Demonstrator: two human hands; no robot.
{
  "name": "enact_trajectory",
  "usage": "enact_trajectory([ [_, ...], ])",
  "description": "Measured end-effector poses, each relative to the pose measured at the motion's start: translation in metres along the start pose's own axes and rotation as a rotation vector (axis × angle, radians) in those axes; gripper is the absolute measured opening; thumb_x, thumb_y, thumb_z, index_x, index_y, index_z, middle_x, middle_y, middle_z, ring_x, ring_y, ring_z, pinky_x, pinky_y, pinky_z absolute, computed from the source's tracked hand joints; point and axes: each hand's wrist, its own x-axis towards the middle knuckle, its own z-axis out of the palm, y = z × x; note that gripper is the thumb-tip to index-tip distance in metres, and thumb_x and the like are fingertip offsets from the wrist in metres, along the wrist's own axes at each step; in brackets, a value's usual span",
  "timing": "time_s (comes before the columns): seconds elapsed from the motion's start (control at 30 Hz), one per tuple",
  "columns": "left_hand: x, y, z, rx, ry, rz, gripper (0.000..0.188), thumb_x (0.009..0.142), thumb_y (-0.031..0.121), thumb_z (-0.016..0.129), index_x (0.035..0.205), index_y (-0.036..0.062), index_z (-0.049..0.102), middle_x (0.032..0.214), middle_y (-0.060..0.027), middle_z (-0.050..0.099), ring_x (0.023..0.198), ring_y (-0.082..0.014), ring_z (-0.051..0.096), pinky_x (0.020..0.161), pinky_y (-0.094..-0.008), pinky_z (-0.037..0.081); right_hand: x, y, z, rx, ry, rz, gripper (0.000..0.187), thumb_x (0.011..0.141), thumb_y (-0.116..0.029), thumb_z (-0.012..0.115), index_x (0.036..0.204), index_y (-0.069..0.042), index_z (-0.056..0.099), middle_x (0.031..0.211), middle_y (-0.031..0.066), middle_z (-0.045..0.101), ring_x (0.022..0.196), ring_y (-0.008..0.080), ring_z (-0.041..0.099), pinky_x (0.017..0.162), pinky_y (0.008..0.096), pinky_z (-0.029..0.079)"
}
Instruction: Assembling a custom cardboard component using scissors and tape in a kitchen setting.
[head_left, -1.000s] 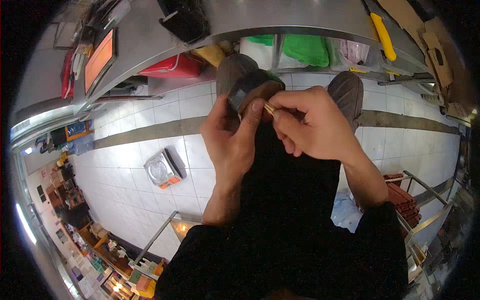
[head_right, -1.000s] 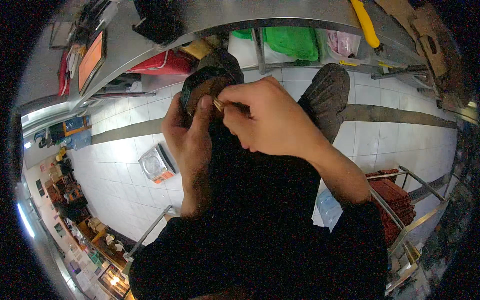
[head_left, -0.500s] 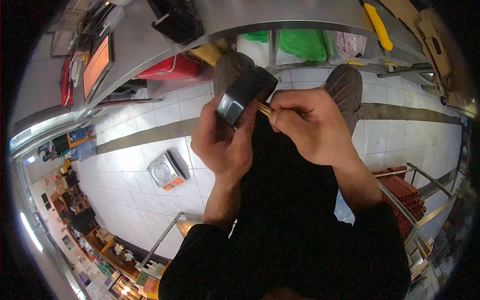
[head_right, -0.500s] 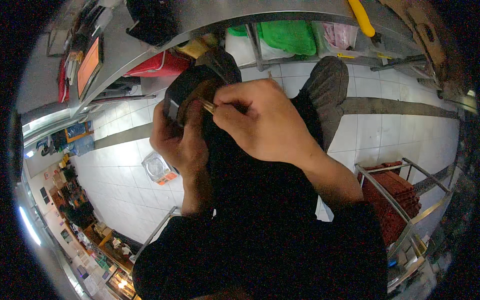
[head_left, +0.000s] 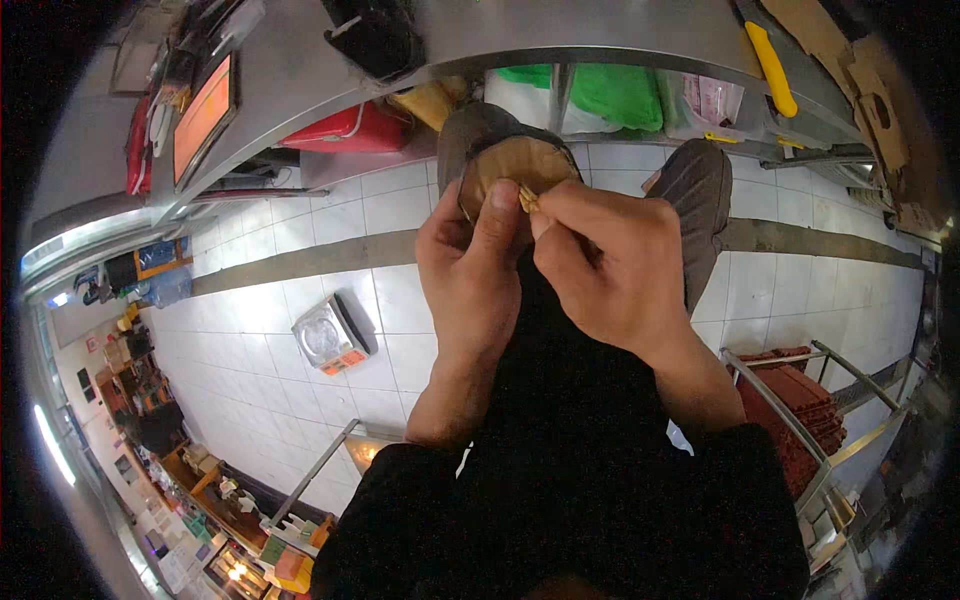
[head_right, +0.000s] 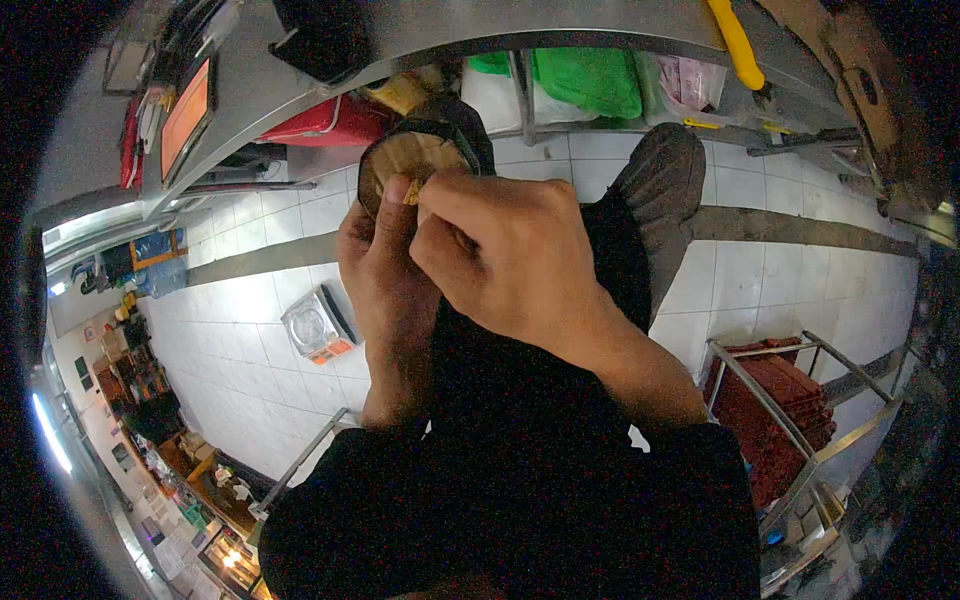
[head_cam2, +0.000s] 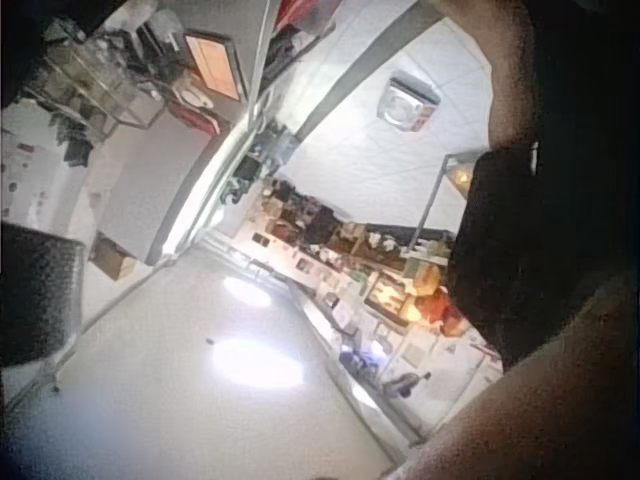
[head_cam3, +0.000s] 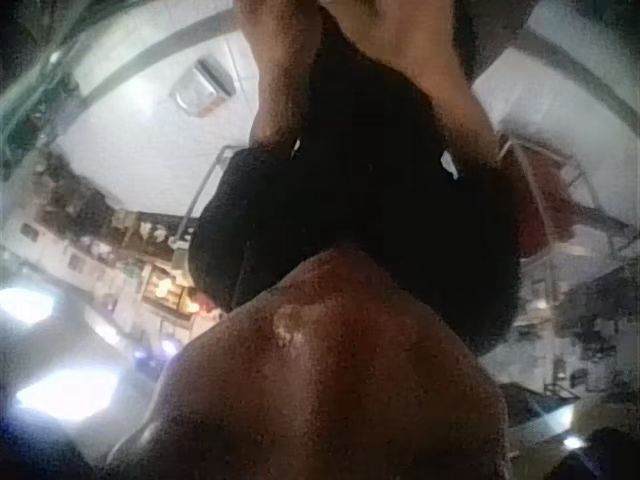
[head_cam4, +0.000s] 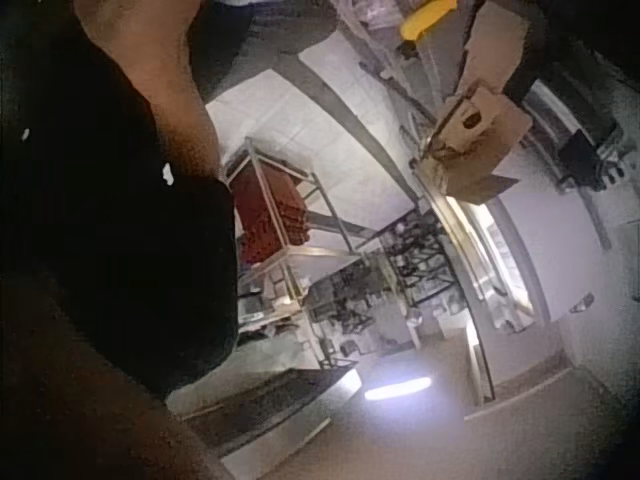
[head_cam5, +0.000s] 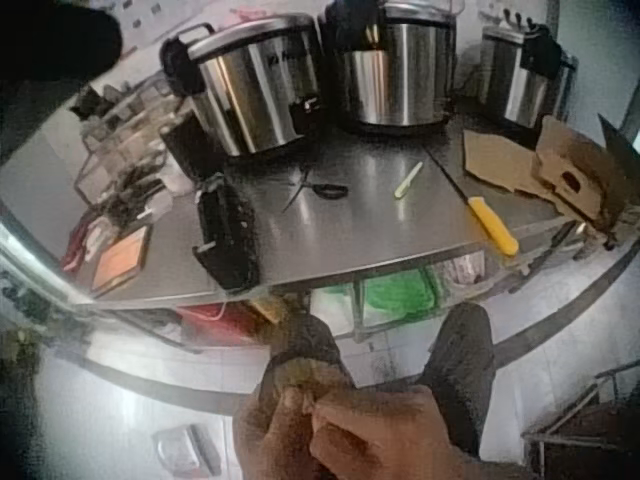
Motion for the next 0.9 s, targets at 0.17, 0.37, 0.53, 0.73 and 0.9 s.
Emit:
enact_trajectory([
  [0.17, 0.0, 0.004, -0.001, -0.018, -0.015, -0.014, 0.027, 0.097, 0.016, 0.06, 0.114, -0.0052, 0.06, 0.102, -0.0104, 0.067, 0.086, -0.0141, 0.064, 0.076, -0.0261, 0.051, 0.009, -0.007, -0.012, -0.259, -0.037, -0.191, 0.005, 0.076, -0.005, 0.061, 0.072, -0.003, 0.057, 0.062, 0.0113, 0.053, 0.049, 0.0281, 0.056, 0.047, 0.035, 0.043],
  [0.37, 0.01, 0.003, -0.003, 0.025, -0.056, -0.008, 0.023, 0.096, 0.011, 0.062, 0.114, -0.0044, 0.061, 0.101, -0.0085, 0.068, 0.088, -0.0118, 0.064, 0.078, -0.0247, 0.05, 0.017, -0.007, -0.025, -0.488, -0.102, -0.277, 0.009, 0.074, -0.007, 0.065, 0.072, -0.005, 0.056, 0.065, 0.0082, 0.056, 0.05, 0.0275, 0.057, 0.046, 0.0356, 0.043],
  [0.53, 0.013, 0.009, -0.009, 0.136, -0.093, 0.043, 0.023, 0.095, 0.01, 0.063, 0.112, -0.0047, 0.063, 0.099, -0.0079, 0.069, 0.09, -0.0108, 0.063, 0.081, -0.0252, 0.05, 0.045, -0.021, -0.051, -0.486, -0.43, -0.304, 0.006, 0.075, -0.008, 0.066, 0.078, -0.004, 0.061, 0.07, 0.0072, 0.061, 0.053, 0.0259, 0.059, 0.049, 0.0331, 0.045],
  [0.73, 0.009, 0.01, 0.001, 0.104, -0.059, 0.151, 0.03, 0.096, 0.014, 0.061, 0.117, -0.0076, 0.059, 0.106, -0.0114, 0.067, 0.091, -0.016, 0.064, 0.08, -0.0274, 0.051, 0.035, -0.028, -0.045, -0.306, -0.288, -0.072, 0.01, 0.083, -0.006, 0.066, 0.091, 0.001, 0.065, 0.074, 0.0097, 0.065, 0.054, 0.0166, 0.06, 0.05, 0.0274, 0.045],
  [0.9, 0.005, 0.004, 0.004, 0.261, 0.046, 0.304, 0.029, 0.095, 0.015, 0.064, 0.114, -0.0063, 0.06, 0.104, -0.0108, 0.067, 0.091, -0.0144, 0.062, 0.08, -0.0261, 0.049, 0.024, -0.03, -0.033, -0.12, -0.103, 0.004, 0.013, 0.083, -0.001, 0.069, 0.097, 0.001, 0.067, 0.079, 0.0066, 0.067, 0.063, 0.0074, 0.063, 0.05, 0.0203, 0.047],
])
